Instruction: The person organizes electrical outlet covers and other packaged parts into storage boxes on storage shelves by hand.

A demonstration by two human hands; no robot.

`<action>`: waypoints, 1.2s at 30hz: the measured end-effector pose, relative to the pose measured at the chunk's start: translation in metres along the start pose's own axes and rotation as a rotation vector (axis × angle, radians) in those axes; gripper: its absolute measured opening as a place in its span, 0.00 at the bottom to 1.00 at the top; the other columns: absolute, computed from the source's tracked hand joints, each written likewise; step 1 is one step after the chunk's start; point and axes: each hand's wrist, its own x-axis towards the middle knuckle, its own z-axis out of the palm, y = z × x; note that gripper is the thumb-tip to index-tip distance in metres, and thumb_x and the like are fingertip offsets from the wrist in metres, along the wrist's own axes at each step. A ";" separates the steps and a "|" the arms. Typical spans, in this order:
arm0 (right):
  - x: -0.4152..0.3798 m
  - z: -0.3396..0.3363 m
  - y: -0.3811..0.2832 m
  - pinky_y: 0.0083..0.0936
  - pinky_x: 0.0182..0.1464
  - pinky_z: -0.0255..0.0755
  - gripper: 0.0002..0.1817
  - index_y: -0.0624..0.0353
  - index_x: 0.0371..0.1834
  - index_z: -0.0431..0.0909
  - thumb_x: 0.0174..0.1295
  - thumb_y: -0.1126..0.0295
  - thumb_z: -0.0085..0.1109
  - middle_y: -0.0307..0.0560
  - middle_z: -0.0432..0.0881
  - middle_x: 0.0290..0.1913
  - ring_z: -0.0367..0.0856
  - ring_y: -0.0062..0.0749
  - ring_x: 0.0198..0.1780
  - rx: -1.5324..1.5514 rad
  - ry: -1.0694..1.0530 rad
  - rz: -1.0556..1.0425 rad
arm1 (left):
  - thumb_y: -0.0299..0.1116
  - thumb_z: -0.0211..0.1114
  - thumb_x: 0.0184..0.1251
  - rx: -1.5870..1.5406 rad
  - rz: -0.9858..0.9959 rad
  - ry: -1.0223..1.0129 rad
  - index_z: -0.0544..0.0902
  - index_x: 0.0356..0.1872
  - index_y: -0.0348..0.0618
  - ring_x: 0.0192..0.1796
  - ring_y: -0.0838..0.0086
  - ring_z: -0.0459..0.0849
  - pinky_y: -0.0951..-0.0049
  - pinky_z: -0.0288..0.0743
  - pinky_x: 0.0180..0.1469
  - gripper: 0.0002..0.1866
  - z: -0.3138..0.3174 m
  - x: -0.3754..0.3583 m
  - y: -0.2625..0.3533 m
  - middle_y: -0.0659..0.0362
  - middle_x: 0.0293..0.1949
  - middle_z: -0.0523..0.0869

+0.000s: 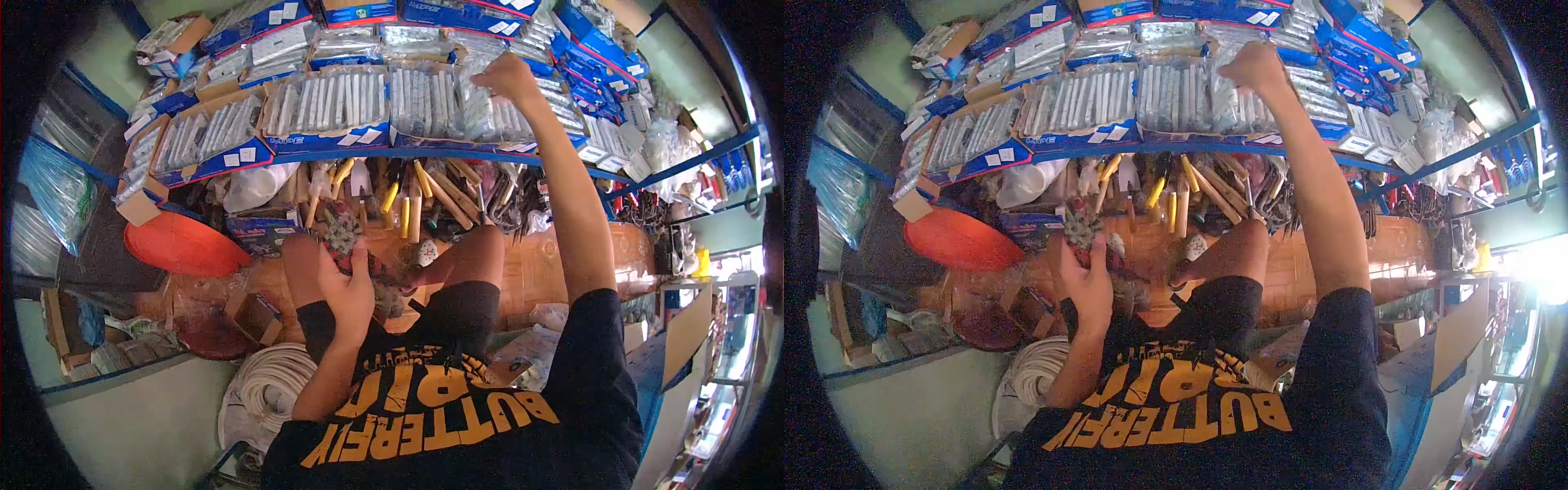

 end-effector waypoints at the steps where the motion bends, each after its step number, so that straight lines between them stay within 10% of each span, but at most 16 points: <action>1: 0.005 0.006 -0.006 0.30 0.35 0.79 0.21 0.62 0.23 0.83 0.44 0.51 0.68 0.50 0.84 0.23 0.84 0.33 0.25 0.088 -0.163 0.178 | 0.29 0.59 0.69 0.017 -0.048 -0.030 0.72 0.52 0.31 0.46 0.75 0.77 0.73 0.70 0.51 0.15 -0.003 -0.004 0.000 0.55 0.44 0.82; 8: 0.008 0.018 -0.057 0.25 0.25 0.77 0.23 0.65 0.14 0.79 0.53 0.53 0.67 0.43 0.80 0.16 0.78 0.26 0.15 0.671 -0.343 0.564 | 0.28 0.60 0.68 0.066 0.041 -0.055 0.74 0.50 0.32 0.44 0.77 0.78 0.75 0.71 0.48 0.13 -0.003 -0.002 0.017 0.57 0.42 0.82; 16: -0.006 0.025 -0.042 0.27 0.27 0.78 0.19 0.64 0.35 0.80 0.54 0.57 0.69 0.45 0.81 0.29 0.80 0.25 0.29 0.856 -0.347 0.619 | 0.30 0.60 0.69 -0.160 -0.205 -0.152 0.74 0.48 0.34 0.39 0.80 0.79 0.77 0.73 0.43 0.12 -0.006 -0.006 0.000 0.59 0.38 0.83; 19: -0.005 0.009 -0.024 0.35 0.31 0.80 0.24 0.63 0.35 0.80 0.54 0.50 0.66 0.50 0.83 0.31 0.83 0.35 0.31 0.695 -0.296 0.298 | 0.31 0.60 0.69 -0.146 -0.190 -0.162 0.75 0.48 0.35 0.38 0.81 0.79 0.77 0.73 0.42 0.12 -0.008 -0.007 -0.003 0.60 0.38 0.83; 21: -0.008 -0.052 -0.065 0.42 0.43 0.79 0.27 0.59 0.47 0.80 0.55 0.47 0.60 0.56 0.83 0.46 0.85 0.48 0.43 -0.227 -0.278 0.427 | 0.31 0.60 0.69 -0.109 -0.155 -0.143 0.75 0.48 0.35 0.37 0.81 0.78 0.77 0.73 0.42 0.12 -0.012 -0.006 -0.007 0.60 0.38 0.83; 26: -0.023 -0.033 -0.054 0.43 0.54 0.73 0.27 0.59 0.44 0.81 0.53 0.47 0.60 0.57 0.82 0.48 0.80 0.48 0.53 -0.321 -0.460 0.314 | 0.33 0.61 0.69 -0.153 -0.205 -0.146 0.75 0.47 0.36 0.37 0.83 0.77 0.80 0.72 0.40 0.12 -0.015 -0.002 -0.007 0.63 0.35 0.82; 30: -0.021 0.020 0.026 0.33 0.44 0.77 0.20 0.61 0.36 0.81 0.57 0.53 0.59 0.54 0.83 0.37 0.83 0.41 0.40 -0.183 -0.270 -0.068 | 0.33 0.61 0.69 -0.157 -0.232 -0.147 0.76 0.47 0.36 0.37 0.83 0.77 0.80 0.72 0.40 0.12 -0.018 -0.002 0.002 0.63 0.36 0.82; 33: -0.025 -0.064 -0.001 0.34 0.48 0.77 0.20 0.63 0.40 0.81 0.57 0.55 0.54 0.55 0.83 0.41 0.83 0.41 0.41 0.151 -0.470 0.173 | 0.32 0.61 0.68 -0.033 -0.135 -0.168 0.76 0.46 0.36 0.37 0.82 0.77 0.79 0.72 0.41 0.12 -0.019 0.000 0.011 0.63 0.36 0.82; 36: -0.050 -0.115 -0.026 0.26 0.43 0.78 0.17 0.62 0.36 0.81 0.62 0.57 0.51 0.45 0.80 0.32 0.79 0.29 0.35 0.704 -0.225 0.630 | 0.33 0.61 0.69 -0.096 -0.172 -0.195 0.75 0.49 0.36 0.39 0.80 0.78 0.78 0.72 0.44 0.13 -0.021 0.000 -0.004 0.62 0.38 0.81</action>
